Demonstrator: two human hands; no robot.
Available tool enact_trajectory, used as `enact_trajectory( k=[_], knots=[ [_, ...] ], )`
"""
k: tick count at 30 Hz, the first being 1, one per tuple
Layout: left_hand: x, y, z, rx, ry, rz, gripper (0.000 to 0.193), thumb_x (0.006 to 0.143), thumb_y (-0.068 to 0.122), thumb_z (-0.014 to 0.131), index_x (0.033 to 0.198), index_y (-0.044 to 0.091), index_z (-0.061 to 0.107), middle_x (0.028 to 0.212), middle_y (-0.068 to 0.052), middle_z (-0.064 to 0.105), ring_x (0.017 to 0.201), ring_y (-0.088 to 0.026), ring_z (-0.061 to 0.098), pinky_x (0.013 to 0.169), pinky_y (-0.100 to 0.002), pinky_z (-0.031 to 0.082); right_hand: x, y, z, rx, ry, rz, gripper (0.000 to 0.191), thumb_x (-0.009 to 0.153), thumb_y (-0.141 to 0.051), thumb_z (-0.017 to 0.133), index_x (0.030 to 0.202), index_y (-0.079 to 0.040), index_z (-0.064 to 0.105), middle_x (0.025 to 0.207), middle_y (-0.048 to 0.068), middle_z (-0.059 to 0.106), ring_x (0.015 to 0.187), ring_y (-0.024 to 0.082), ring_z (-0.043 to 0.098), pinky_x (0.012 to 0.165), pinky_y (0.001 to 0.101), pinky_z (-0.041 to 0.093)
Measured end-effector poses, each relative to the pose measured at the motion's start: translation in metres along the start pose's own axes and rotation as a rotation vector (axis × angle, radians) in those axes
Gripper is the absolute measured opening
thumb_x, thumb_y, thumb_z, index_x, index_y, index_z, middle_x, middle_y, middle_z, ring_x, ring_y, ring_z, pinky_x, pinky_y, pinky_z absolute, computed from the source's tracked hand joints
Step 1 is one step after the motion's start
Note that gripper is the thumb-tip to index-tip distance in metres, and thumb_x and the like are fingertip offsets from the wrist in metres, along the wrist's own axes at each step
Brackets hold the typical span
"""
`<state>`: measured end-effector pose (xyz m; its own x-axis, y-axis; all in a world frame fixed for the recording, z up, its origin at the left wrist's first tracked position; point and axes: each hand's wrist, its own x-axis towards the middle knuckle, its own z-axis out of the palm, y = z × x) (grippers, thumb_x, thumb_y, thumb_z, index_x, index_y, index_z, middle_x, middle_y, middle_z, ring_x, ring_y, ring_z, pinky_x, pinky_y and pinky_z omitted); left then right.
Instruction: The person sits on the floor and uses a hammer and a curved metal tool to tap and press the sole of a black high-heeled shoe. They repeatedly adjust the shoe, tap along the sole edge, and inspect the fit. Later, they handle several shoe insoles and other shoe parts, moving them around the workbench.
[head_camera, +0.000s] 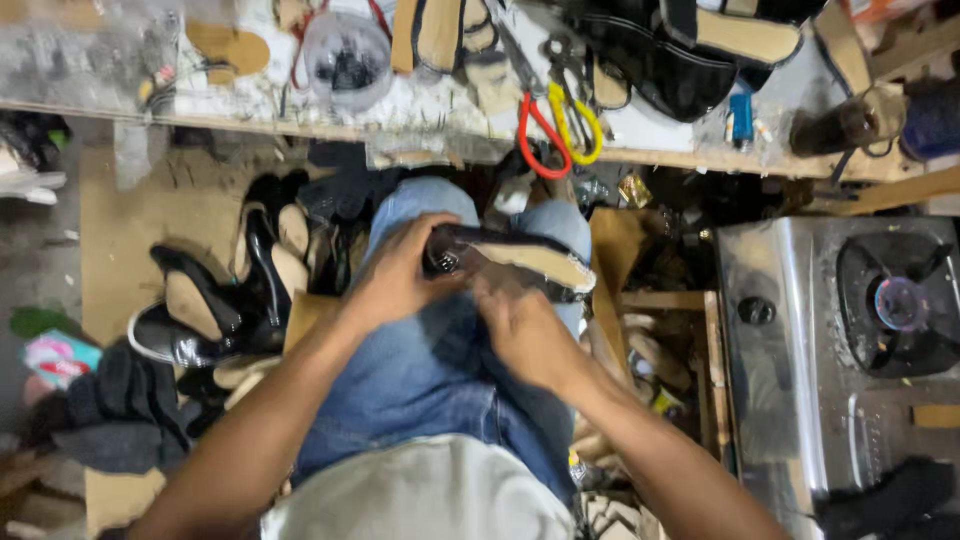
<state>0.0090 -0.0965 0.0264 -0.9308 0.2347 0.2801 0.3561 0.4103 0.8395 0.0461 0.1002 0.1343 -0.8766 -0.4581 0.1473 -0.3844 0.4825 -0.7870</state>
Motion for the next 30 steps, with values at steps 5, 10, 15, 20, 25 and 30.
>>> enact_trajectory(
  k=[5,10,15,20,25,30],
  knots=[
    [-0.002,-0.006,-0.001,-0.016,-0.028,-0.001,0.075,0.07,0.035,0.093,0.129,0.006,0.058,0.115,-0.016,0.069,0.108,-0.036,0.068,0.094,-0.044,0.051,0.01,0.033,-0.001,-0.044,0.011,0.473,0.048,0.109,-0.041,0.04,0.092,-0.004,0.065,0.069,0.016,0.06,0.065,0.025,0.06,0.068,0.0436,0.051],
    [-0.004,-0.01,-0.002,-0.008,0.001,0.098,0.076,0.073,0.036,0.094,0.134,0.006,0.057,0.128,-0.016,0.068,0.119,-0.037,0.064,0.102,-0.044,0.05,-0.008,0.014,0.012,0.099,0.018,0.409,0.05,0.113,-0.036,0.034,0.09,-0.002,0.062,0.072,0.016,0.06,0.065,0.026,0.056,0.067,0.0435,0.049],
    [-0.005,-0.016,-0.001,0.039,-0.068,-0.062,0.093,0.057,0.04,0.096,0.135,0.008,0.057,0.128,-0.016,0.065,0.121,-0.038,0.06,0.102,-0.045,0.047,-0.028,0.006,0.015,-0.072,0.24,-0.277,0.054,0.123,-0.034,0.023,0.115,0.011,0.053,0.099,0.025,0.061,0.086,0.032,0.061,0.074,0.0364,0.05],
    [-0.008,-0.019,-0.002,0.01,-0.067,0.035,0.092,0.063,0.042,0.094,0.139,0.007,0.055,0.133,-0.017,0.064,0.126,-0.038,0.058,0.105,-0.045,0.045,-0.045,0.017,0.017,0.344,0.315,0.233,0.05,0.111,-0.039,0.032,0.092,-0.001,0.058,0.062,0.008,0.054,0.048,0.016,0.052,0.048,0.0289,0.04],
    [-0.007,-0.014,0.001,0.0,-0.04,-0.003,0.081,0.071,0.038,0.092,0.135,0.004,0.057,0.126,-0.019,0.066,0.118,-0.037,0.063,0.101,-0.044,0.049,-0.061,0.03,0.035,0.145,0.414,0.199,0.061,0.111,-0.045,0.037,0.114,0.016,0.045,0.063,0.013,0.05,0.05,0.021,0.047,0.046,0.0304,0.037],
    [-0.009,0.002,0.01,0.03,0.044,-0.004,0.061,0.08,0.028,0.087,0.128,0.004,0.06,0.112,-0.018,0.069,0.105,-0.036,0.067,0.092,-0.043,0.052,-0.071,0.04,0.027,0.407,0.426,0.37,0.053,0.109,-0.045,0.03,0.098,-0.001,0.057,0.064,0.007,0.051,0.049,0.015,0.05,0.047,0.0303,0.04]
  ],
)
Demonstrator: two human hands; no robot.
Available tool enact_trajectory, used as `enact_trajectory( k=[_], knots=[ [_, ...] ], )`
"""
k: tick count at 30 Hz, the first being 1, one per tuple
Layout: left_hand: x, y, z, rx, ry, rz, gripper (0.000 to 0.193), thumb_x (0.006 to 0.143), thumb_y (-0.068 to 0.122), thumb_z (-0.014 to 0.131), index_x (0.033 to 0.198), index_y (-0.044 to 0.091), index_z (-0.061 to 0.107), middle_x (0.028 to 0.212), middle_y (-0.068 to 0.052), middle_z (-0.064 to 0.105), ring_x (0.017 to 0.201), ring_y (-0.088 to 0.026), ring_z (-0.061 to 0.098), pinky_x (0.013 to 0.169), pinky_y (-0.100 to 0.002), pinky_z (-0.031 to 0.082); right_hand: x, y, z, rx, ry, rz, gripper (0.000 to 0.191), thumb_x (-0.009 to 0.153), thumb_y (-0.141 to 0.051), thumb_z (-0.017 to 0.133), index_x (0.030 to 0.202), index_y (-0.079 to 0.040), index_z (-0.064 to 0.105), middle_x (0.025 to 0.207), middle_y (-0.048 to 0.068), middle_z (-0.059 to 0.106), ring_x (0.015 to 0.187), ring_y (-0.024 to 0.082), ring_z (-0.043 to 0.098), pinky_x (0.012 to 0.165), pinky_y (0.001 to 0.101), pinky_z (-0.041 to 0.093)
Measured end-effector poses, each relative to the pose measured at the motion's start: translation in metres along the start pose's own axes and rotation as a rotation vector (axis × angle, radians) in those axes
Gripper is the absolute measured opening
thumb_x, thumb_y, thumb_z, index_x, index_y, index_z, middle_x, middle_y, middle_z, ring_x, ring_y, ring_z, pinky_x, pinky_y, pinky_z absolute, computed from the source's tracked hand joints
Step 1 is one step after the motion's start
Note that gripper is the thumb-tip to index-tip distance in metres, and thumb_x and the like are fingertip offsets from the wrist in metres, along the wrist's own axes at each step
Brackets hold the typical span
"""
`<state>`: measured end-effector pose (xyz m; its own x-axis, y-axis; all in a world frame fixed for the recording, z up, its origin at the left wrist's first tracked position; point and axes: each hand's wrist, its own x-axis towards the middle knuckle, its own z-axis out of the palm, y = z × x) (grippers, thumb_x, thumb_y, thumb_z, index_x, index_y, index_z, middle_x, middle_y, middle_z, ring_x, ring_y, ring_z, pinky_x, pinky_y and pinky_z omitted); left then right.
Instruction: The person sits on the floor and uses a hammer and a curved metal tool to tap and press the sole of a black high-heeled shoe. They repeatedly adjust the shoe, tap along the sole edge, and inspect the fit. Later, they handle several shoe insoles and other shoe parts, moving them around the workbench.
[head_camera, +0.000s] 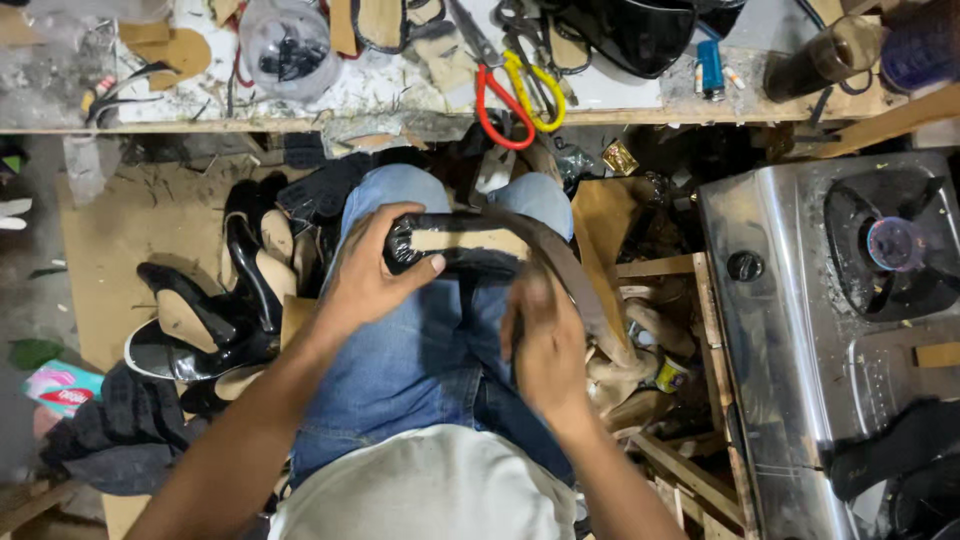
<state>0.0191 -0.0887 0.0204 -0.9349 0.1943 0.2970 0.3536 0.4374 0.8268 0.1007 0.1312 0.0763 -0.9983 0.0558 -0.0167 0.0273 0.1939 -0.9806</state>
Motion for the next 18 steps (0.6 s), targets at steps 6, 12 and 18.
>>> enact_trajectory(
  k=[6,12,18],
  knots=[
    [-0.007,0.014,0.011,-0.004,0.139,-0.065,0.049,0.085,0.022,0.083,0.127,0.007,0.063,0.107,-0.016,0.072,0.098,-0.031,0.071,0.086,-0.04,0.055,-0.003,0.008,-0.006,-0.202,-0.029,0.423,0.053,0.103,-0.048,0.034,0.088,-0.005,0.062,0.054,0.006,0.055,0.042,0.019,0.053,0.044,0.0323,0.043],
    [-0.001,0.017,0.017,-0.106,0.11,-0.241,0.048,0.082,0.021,0.083,0.124,0.007,0.063,0.104,-0.014,0.073,0.097,-0.026,0.072,0.087,-0.038,0.056,-0.005,0.006,-0.01,-0.245,0.079,0.301,0.063,0.108,-0.053,0.033,0.079,-0.002,0.057,0.055,0.005,0.051,0.047,0.015,0.052,0.046,0.0299,0.042],
    [0.006,0.006,-0.005,-0.022,-0.122,0.01,0.085,0.062,0.029,0.098,0.13,0.003,0.055,0.117,-0.018,0.069,0.109,-0.032,0.066,0.092,-0.042,0.051,0.006,-0.002,0.0,-0.136,-0.047,0.212,0.057,0.107,-0.05,0.033,0.084,-0.003,0.058,0.055,0.005,0.051,0.044,0.015,0.049,0.042,0.0308,0.039]
  ],
)
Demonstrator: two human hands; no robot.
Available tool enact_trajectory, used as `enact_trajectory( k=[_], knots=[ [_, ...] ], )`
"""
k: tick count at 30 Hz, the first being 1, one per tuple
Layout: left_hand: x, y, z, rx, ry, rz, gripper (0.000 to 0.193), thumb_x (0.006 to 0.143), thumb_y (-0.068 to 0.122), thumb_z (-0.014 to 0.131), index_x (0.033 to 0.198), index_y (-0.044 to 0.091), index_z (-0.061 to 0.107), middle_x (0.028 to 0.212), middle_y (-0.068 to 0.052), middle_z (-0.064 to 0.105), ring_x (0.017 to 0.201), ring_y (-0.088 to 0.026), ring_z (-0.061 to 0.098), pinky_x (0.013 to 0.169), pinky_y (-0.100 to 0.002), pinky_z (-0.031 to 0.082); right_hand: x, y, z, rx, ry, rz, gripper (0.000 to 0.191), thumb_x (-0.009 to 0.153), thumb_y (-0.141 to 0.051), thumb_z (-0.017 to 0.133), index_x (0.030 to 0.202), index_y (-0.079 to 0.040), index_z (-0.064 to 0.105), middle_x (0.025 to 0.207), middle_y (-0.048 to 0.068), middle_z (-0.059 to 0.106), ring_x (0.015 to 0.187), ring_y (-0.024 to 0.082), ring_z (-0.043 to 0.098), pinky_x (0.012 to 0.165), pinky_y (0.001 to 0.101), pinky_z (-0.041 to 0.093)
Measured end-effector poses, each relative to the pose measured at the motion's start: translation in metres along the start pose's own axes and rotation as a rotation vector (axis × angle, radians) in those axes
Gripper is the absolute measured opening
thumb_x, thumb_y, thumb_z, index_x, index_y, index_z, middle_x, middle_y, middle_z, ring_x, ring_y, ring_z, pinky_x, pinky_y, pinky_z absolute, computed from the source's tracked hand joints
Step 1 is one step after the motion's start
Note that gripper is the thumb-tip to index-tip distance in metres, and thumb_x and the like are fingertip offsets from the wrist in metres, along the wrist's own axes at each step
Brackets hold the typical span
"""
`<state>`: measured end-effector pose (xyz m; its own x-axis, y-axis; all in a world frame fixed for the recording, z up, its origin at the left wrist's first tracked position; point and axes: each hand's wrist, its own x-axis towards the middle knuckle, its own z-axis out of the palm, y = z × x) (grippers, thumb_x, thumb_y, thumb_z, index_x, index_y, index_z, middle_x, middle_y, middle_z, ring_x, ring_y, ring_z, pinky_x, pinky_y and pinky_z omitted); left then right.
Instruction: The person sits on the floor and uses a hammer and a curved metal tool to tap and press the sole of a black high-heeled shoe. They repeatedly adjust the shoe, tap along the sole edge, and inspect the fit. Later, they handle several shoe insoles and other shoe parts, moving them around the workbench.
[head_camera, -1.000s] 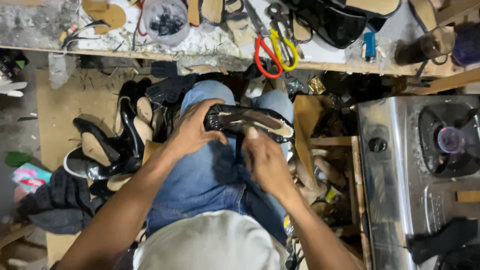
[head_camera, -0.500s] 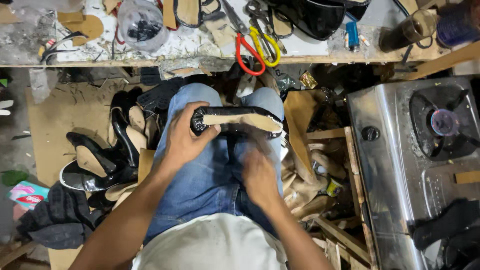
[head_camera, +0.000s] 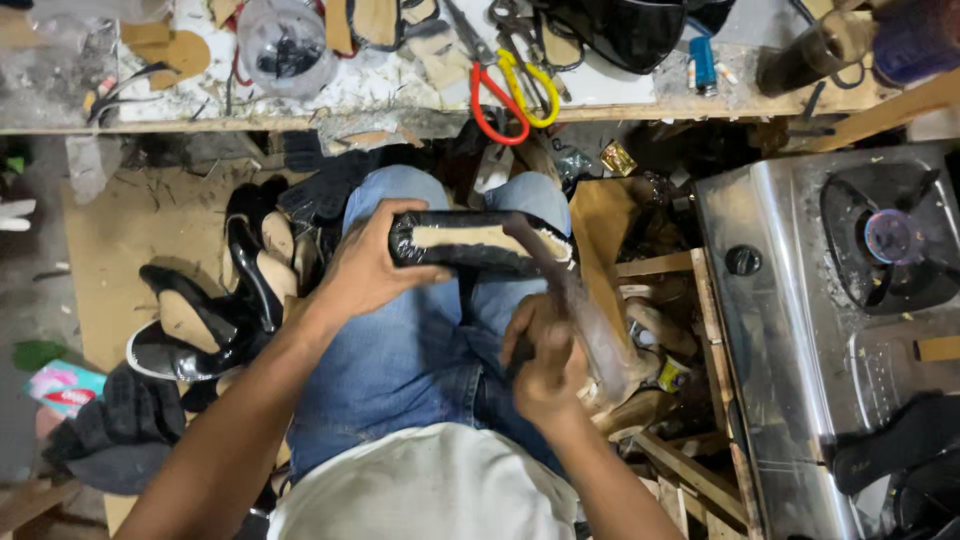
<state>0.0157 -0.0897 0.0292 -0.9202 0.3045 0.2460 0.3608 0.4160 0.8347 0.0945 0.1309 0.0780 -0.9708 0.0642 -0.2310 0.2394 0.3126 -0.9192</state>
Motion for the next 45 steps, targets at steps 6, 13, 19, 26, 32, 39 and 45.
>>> enact_trajectory(
  k=[6,13,19,26,32,39,45],
  knots=[
    [-0.002,-0.002,-0.004,-0.037,-0.007,-0.113,0.08,0.065,0.029,0.096,0.132,0.008,0.056,0.112,-0.015,0.071,0.105,-0.031,0.071,0.091,-0.041,0.055,-0.012,0.022,0.019,0.094,0.02,0.003,0.054,0.106,-0.045,0.031,0.09,-0.002,0.06,0.054,0.006,0.053,0.043,0.018,0.048,0.041,0.0335,0.038],
    [-0.004,-0.002,-0.002,-0.04,0.041,-0.063,0.08,0.066,0.026,0.097,0.132,0.007,0.055,0.11,-0.015,0.071,0.103,-0.033,0.07,0.088,-0.041,0.054,-0.016,0.011,0.034,-0.036,-0.174,-0.294,0.057,0.112,-0.049,0.029,0.112,0.001,0.058,0.075,0.007,0.06,0.057,0.01,0.052,0.054,0.0263,0.043],
    [-0.004,-0.008,0.0,-0.066,0.029,-0.069,0.08,0.066,0.021,0.099,0.131,0.007,0.055,0.11,-0.014,0.072,0.103,-0.032,0.071,0.088,-0.04,0.055,-0.022,-0.007,0.036,0.078,-0.13,-0.282,0.066,0.11,-0.052,0.035,0.154,-0.004,0.049,0.072,0.001,0.048,0.056,0.009,0.042,0.052,0.0278,0.039],
    [-0.005,-0.01,0.002,-0.147,0.003,-0.07,0.08,0.068,0.02,0.091,0.137,0.008,0.053,0.114,-0.013,0.07,0.104,-0.028,0.071,0.088,-0.038,0.056,-0.019,0.008,0.038,-0.135,-0.127,-0.551,0.045,0.114,-0.046,0.035,0.131,-0.01,0.055,0.076,0.011,0.058,0.067,0.017,0.061,0.061,0.0361,0.049],
    [-0.009,-0.005,0.001,-0.024,0.027,-0.005,0.079,0.07,0.025,0.097,0.132,0.004,0.053,0.108,-0.017,0.069,0.1,-0.03,0.068,0.085,-0.04,0.054,-0.018,0.017,0.031,0.053,-0.113,-0.16,0.047,0.111,-0.041,0.038,0.112,0.0,0.059,0.072,0.015,0.057,0.058,0.025,0.056,0.052,0.0405,0.044],
    [-0.018,0.013,0.026,-0.067,0.279,-0.088,0.052,0.081,0.02,0.089,0.123,0.004,0.061,0.101,-0.013,0.073,0.092,-0.026,0.074,0.084,-0.036,0.056,-0.024,0.041,-0.005,-0.327,0.058,-0.329,0.051,0.118,-0.044,0.039,0.092,-0.007,0.063,0.067,0.0,0.054,0.058,0.011,0.053,0.055,0.0272,0.043],
    [-0.015,0.018,0.033,0.014,0.326,-0.006,0.059,0.075,0.023,0.094,0.12,0.002,0.061,0.104,-0.016,0.072,0.095,-0.028,0.073,0.085,-0.038,0.056,-0.026,0.045,-0.008,-0.169,0.055,-0.048,0.068,0.111,-0.049,0.03,0.07,-0.001,0.057,0.052,0.008,0.052,0.047,0.019,0.052,0.051,0.0349,0.042]
  ],
)
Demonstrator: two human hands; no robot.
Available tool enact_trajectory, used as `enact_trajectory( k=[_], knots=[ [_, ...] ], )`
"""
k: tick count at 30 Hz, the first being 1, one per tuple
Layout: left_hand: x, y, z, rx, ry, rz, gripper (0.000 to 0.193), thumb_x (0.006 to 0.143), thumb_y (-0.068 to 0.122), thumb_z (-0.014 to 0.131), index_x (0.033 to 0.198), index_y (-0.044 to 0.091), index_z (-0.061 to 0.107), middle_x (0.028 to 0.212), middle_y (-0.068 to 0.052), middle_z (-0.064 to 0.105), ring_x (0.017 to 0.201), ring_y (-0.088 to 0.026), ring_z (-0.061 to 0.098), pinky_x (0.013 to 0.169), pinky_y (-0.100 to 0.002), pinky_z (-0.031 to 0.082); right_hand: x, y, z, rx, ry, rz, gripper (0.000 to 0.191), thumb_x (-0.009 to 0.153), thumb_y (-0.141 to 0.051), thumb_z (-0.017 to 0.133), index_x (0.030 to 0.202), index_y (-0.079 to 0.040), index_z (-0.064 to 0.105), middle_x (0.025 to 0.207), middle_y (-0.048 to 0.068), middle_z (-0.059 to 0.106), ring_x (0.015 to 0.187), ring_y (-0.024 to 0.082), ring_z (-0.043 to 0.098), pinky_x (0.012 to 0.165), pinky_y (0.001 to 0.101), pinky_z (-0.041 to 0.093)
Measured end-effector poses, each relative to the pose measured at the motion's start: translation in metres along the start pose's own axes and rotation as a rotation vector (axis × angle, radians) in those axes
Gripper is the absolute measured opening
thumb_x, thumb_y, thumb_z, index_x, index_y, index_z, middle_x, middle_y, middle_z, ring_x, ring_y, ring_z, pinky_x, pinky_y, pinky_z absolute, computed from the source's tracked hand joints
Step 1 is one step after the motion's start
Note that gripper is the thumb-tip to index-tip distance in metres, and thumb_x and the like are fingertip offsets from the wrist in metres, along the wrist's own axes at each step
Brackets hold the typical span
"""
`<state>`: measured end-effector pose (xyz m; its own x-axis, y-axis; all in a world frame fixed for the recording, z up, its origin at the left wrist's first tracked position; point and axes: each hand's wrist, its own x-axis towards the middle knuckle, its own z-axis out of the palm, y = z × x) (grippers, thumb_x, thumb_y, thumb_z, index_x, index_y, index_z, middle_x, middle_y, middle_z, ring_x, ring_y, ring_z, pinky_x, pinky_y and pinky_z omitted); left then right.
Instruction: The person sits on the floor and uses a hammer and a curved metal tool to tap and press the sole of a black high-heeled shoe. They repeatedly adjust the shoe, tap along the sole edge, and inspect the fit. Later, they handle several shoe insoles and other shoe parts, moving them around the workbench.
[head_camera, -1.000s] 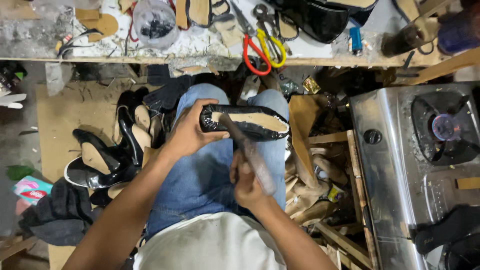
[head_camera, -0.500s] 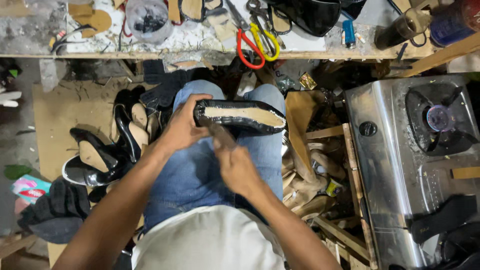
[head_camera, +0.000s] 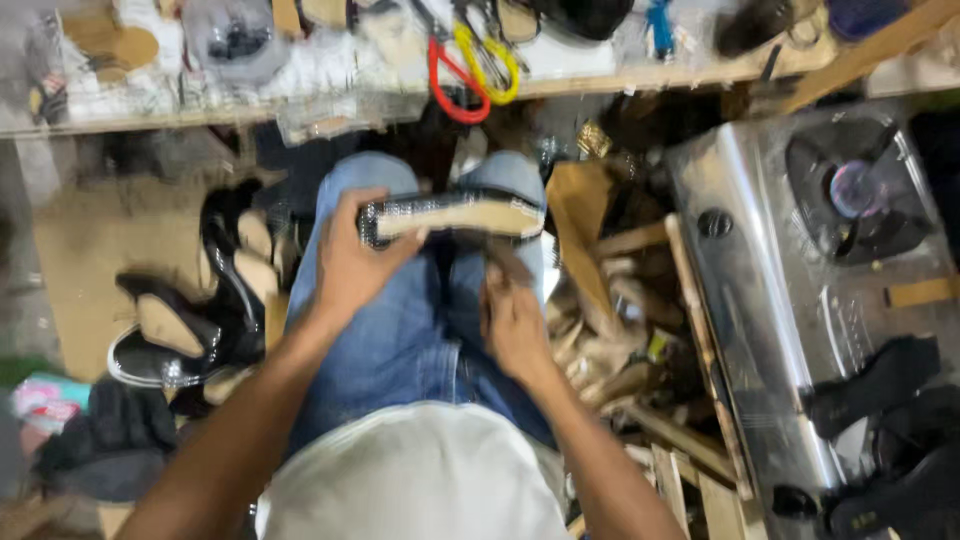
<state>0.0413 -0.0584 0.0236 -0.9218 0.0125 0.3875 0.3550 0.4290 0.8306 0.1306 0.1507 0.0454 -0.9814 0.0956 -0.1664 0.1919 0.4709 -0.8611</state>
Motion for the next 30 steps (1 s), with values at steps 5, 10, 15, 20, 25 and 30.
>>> enact_trajectory(
  k=[5,10,15,20,25,30],
  knots=[
    [-0.002,0.005,0.007,-0.001,-0.003,-0.188,0.062,0.072,0.027,0.095,0.117,0.002,0.061,0.097,-0.014,0.072,0.089,-0.027,0.073,0.082,-0.037,0.057,0.003,0.002,0.011,0.076,0.082,-0.092,0.064,0.114,-0.05,0.031,0.081,-0.002,0.055,0.057,0.006,0.049,0.05,0.016,0.05,0.048,0.0307,0.04],
    [-0.002,0.006,0.004,0.047,0.036,-0.082,0.061,0.074,0.028,0.095,0.119,0.002,0.062,0.106,-0.016,0.071,0.097,-0.028,0.071,0.088,-0.037,0.056,0.023,-0.012,-0.003,0.452,0.201,0.088,0.055,0.106,-0.051,0.035,0.082,-0.006,0.056,0.056,0.005,0.052,0.044,0.017,0.05,0.041,0.0316,0.04],
    [-0.006,-0.001,0.003,0.062,0.015,-0.096,0.067,0.078,0.028,0.095,0.128,0.0,0.06,0.116,-0.019,0.068,0.108,-0.03,0.068,0.095,-0.038,0.053,0.05,-0.029,-0.023,0.201,-0.02,0.215,0.064,0.106,-0.05,0.031,0.065,-0.007,0.054,0.052,0.01,0.053,0.038,0.018,0.052,0.037,0.033,0.042],
    [-0.004,0.001,0.002,0.014,-0.022,-0.134,0.078,0.072,0.027,0.095,0.135,0.001,0.057,0.118,-0.019,0.067,0.106,-0.032,0.068,0.094,-0.04,0.053,0.039,-0.024,0.0,0.115,0.121,-0.109,0.06,0.111,-0.042,0.034,0.074,0.0,0.056,0.062,0.018,0.055,0.056,0.029,0.055,0.055,0.0406,0.044],
    [0.012,0.032,-0.007,0.368,-0.209,0.146,0.08,0.072,0.023,0.087,0.145,0.008,0.056,0.13,-0.013,0.066,0.12,-0.033,0.061,0.1,-0.045,0.047,-0.018,-0.028,0.004,0.13,-0.116,-0.174,0.031,0.1,-0.03,0.049,0.101,-0.001,0.06,0.095,0.016,0.071,0.087,0.03,0.07,0.076,0.0432,0.055],
    [0.031,0.063,0.029,0.77,-0.465,0.44,0.091,0.075,0.051,0.077,0.148,0.007,0.046,0.13,-0.018,0.062,0.117,-0.035,0.058,0.092,-0.053,0.043,-0.055,-0.056,-0.004,-0.154,-0.323,-0.635,0.025,0.095,-0.025,0.066,0.108,-0.006,0.074,0.104,0.014,0.073,0.091,0.036,0.064,0.082,0.0437,0.05]
  ],
)
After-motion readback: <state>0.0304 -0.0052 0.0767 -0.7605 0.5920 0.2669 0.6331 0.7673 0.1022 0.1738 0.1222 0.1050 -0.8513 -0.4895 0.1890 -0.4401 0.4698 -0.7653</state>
